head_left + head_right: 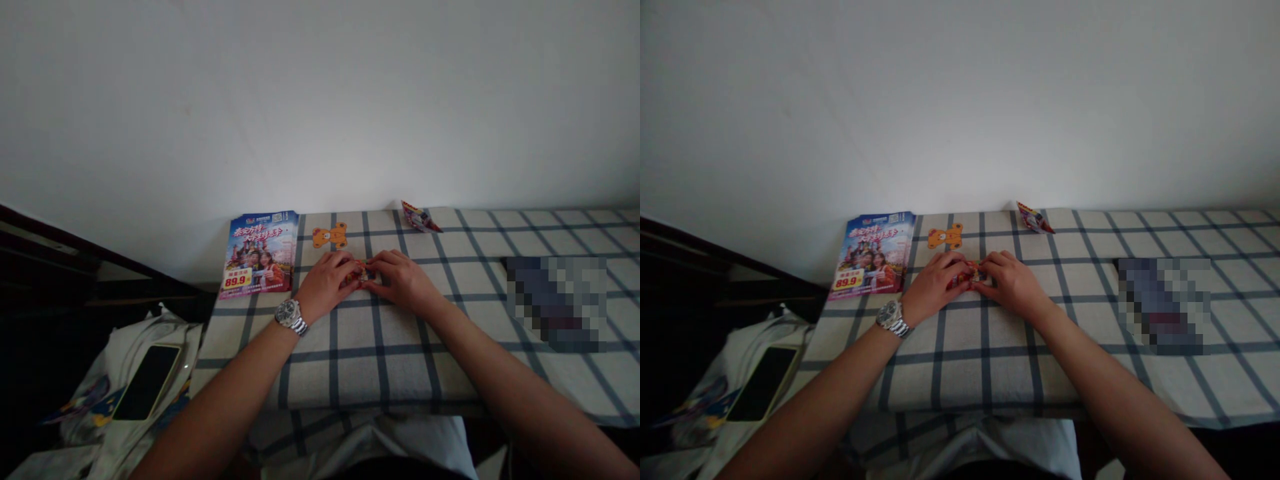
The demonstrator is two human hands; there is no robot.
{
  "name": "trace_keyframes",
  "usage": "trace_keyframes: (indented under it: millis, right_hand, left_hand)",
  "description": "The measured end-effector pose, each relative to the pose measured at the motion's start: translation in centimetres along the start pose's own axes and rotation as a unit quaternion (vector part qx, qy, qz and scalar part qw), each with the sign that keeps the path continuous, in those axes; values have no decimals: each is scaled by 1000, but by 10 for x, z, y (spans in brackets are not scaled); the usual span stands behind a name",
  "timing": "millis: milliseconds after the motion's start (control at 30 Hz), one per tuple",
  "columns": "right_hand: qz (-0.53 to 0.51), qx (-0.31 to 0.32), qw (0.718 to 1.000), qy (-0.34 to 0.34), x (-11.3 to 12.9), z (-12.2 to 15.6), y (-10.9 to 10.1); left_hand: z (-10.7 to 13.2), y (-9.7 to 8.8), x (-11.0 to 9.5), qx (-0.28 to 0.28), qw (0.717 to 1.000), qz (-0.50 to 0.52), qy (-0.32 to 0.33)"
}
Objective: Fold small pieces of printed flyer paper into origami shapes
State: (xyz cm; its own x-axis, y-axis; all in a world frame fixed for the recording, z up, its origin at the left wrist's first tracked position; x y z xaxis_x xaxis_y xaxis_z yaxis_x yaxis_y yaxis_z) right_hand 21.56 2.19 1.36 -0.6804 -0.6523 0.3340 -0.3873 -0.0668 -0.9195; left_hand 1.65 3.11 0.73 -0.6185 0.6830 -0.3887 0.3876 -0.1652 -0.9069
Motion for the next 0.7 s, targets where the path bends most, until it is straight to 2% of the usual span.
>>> trace_keyframes:
  millis: [700]
  right_hand:
    - [27, 4, 1000, 14, 3, -1, 0]
  left_hand:
    - [-1, 1, 0, -3, 1000, -1, -1]
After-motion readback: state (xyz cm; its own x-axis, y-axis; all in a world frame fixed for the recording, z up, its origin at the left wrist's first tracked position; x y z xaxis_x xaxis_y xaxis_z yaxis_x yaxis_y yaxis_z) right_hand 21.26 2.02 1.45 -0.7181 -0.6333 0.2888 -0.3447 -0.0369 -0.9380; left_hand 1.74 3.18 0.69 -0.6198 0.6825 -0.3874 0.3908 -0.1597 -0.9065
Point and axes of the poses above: each hand's wrist, its own z-axis away from the middle knuckle, its own y-axis out of the palm, x = y × z, the point moved 3 cm from there along -z, towards the middle knuckle, and after that the axes turned 10 degrees about x, right-handed, at the moved point
